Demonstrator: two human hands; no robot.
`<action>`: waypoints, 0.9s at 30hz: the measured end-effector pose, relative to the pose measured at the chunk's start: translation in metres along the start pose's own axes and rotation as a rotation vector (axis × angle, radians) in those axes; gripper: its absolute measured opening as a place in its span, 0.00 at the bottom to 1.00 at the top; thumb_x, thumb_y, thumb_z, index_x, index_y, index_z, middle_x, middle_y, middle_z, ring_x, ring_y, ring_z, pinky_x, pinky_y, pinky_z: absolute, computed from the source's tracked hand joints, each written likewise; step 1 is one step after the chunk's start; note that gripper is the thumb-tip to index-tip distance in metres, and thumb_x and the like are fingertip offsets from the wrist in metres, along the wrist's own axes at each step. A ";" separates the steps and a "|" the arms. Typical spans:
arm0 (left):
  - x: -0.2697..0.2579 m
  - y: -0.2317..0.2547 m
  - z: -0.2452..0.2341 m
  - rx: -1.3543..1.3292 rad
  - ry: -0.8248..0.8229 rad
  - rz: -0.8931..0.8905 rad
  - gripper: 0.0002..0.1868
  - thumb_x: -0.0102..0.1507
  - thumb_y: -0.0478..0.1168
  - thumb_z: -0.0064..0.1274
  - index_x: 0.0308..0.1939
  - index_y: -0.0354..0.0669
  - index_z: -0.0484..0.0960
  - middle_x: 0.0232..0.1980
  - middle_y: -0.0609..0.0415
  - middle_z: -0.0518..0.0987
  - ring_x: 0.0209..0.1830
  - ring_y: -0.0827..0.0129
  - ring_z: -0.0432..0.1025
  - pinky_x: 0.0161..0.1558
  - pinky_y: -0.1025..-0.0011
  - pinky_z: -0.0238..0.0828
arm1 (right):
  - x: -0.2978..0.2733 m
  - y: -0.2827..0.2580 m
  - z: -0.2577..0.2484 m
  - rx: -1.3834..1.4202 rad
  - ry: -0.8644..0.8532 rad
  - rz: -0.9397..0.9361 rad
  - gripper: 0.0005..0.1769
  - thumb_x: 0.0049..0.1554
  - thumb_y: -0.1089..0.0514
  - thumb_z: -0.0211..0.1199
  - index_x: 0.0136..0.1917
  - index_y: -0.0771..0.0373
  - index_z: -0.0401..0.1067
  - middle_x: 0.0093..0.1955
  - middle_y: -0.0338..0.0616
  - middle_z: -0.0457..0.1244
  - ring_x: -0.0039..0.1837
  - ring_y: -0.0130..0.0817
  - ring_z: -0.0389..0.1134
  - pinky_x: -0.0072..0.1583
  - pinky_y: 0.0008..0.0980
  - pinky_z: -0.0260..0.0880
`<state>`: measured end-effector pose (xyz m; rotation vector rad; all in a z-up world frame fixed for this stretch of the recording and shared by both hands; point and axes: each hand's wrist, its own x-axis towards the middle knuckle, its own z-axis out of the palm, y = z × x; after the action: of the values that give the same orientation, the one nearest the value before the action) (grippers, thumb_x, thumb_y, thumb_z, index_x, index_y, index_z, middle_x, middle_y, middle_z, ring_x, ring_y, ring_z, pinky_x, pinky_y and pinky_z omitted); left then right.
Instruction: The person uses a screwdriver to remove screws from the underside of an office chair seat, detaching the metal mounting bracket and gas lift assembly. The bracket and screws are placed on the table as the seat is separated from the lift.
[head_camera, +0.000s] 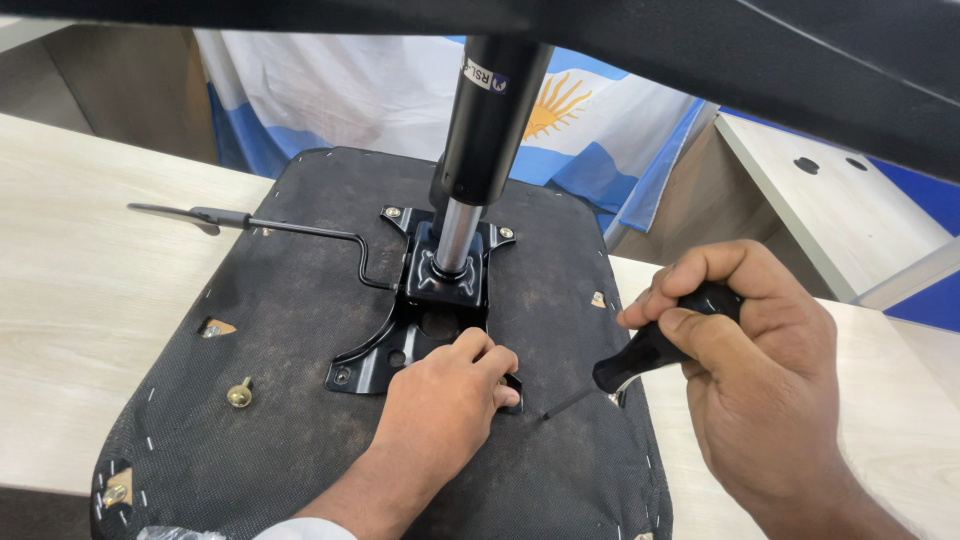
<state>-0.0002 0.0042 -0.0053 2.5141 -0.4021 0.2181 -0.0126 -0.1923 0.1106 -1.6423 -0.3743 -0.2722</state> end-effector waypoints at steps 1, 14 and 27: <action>0.001 -0.001 0.001 0.006 -0.008 -0.005 0.16 0.61 0.51 0.55 0.51 0.53 0.83 0.49 0.61 0.77 0.43 0.68 0.77 0.40 0.64 0.78 | 0.000 0.000 0.000 0.003 -0.003 -0.006 0.14 0.57 0.78 0.45 0.53 0.73 0.66 0.46 0.55 0.65 0.53 0.41 0.71 0.60 0.41 0.73; 0.001 -0.005 0.003 0.019 -0.021 -0.045 0.14 0.66 0.53 0.49 0.38 0.48 0.80 0.37 0.61 0.76 0.33 0.71 0.76 0.34 0.69 0.77 | -0.005 0.003 -0.002 0.021 -0.018 -0.050 0.14 0.58 0.77 0.45 0.54 0.74 0.66 0.47 0.56 0.65 0.53 0.40 0.70 0.60 0.41 0.74; 0.005 0.012 -0.029 -0.848 -0.016 -0.592 0.12 0.65 0.47 0.53 0.38 0.43 0.80 0.28 0.59 0.81 0.21 0.79 0.74 0.27 0.78 0.75 | -0.004 0.005 -0.002 0.003 -0.008 -0.059 0.13 0.58 0.78 0.44 0.53 0.74 0.66 0.47 0.57 0.64 0.53 0.41 0.71 0.60 0.42 0.74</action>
<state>-0.0013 0.0097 0.0258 1.6884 0.2276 -0.1797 -0.0144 -0.1949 0.1048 -1.6321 -0.4294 -0.3088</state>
